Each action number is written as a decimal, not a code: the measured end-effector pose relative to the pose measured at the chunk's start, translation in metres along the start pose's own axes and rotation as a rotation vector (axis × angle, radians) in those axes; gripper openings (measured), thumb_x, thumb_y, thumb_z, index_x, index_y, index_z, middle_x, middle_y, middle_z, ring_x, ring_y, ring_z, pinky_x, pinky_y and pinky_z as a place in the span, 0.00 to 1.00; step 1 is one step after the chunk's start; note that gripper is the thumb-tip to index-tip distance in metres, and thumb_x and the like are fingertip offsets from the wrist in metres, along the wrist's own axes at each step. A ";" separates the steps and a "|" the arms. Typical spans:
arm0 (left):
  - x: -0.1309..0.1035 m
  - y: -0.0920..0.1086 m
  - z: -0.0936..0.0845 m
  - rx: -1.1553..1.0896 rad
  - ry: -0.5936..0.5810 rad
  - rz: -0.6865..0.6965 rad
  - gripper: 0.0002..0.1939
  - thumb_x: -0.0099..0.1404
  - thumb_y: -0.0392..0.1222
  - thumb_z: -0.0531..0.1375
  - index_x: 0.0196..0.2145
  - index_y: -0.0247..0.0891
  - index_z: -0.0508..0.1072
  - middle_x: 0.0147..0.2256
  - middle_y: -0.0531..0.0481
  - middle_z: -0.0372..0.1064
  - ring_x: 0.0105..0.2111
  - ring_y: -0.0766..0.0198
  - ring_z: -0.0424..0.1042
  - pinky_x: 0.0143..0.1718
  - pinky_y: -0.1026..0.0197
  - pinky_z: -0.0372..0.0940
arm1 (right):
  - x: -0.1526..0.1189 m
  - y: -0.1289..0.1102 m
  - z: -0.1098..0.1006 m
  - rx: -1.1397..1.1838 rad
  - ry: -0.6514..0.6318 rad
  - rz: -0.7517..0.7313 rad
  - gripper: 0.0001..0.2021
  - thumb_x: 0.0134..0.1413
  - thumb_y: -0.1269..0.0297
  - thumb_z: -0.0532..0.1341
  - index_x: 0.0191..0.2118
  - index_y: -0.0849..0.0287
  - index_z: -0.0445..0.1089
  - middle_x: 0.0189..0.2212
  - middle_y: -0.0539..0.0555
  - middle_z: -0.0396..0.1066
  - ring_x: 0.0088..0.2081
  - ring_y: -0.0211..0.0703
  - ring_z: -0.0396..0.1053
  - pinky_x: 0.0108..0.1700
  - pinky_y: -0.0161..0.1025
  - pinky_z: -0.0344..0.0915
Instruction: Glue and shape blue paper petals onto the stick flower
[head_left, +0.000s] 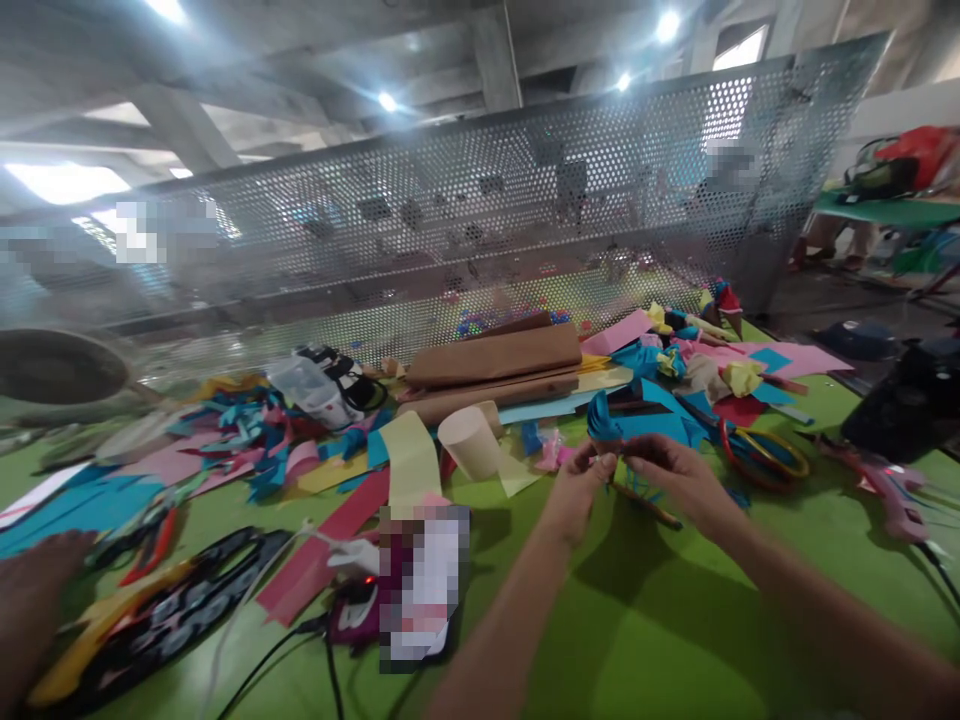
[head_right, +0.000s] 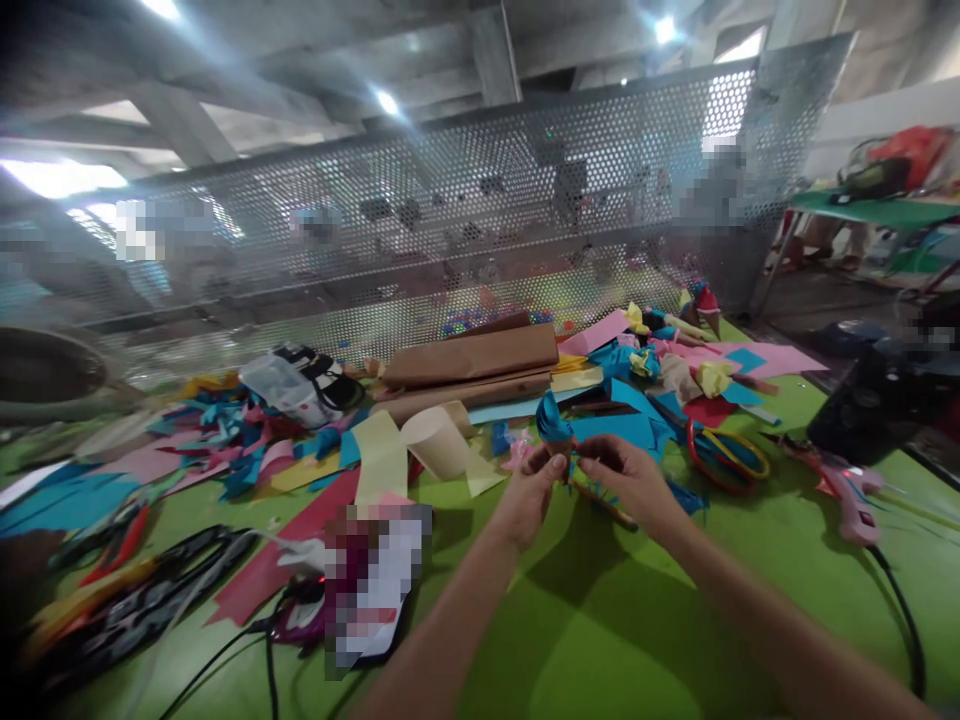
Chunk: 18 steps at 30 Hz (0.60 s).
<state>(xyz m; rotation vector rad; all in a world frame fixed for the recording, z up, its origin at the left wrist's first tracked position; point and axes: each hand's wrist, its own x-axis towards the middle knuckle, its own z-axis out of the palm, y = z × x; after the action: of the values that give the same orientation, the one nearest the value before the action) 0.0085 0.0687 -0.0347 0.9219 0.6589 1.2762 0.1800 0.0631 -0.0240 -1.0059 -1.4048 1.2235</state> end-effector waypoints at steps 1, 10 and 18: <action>0.000 -0.001 0.001 -0.019 0.007 -0.008 0.18 0.52 0.48 0.75 0.40 0.40 0.82 0.40 0.48 0.79 0.43 0.61 0.74 0.49 0.60 0.63 | -0.001 0.004 0.004 -0.014 -0.035 -0.004 0.17 0.54 0.51 0.69 0.44 0.56 0.75 0.41 0.55 0.78 0.43 0.49 0.73 0.48 0.44 0.68; -0.004 -0.002 0.008 -0.045 -0.029 -0.059 0.19 0.55 0.48 0.73 0.42 0.38 0.82 0.44 0.45 0.78 0.48 0.58 0.73 0.56 0.57 0.61 | -0.003 0.017 0.014 0.010 -0.076 0.005 0.17 0.52 0.50 0.69 0.41 0.57 0.74 0.37 0.53 0.76 0.40 0.48 0.72 0.44 0.44 0.67; -0.003 0.011 0.007 0.002 0.018 -0.020 0.19 0.54 0.52 0.73 0.39 0.38 0.82 0.39 0.45 0.78 0.41 0.59 0.74 0.50 0.56 0.64 | -0.009 0.006 0.018 0.260 -0.123 0.176 0.17 0.49 0.51 0.72 0.41 0.56 0.75 0.35 0.50 0.72 0.36 0.40 0.66 0.40 0.37 0.62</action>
<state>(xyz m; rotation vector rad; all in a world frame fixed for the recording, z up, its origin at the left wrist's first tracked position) 0.0080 0.0644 -0.0221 0.9041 0.6819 1.2672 0.1637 0.0524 -0.0315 -0.8984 -1.2293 1.5769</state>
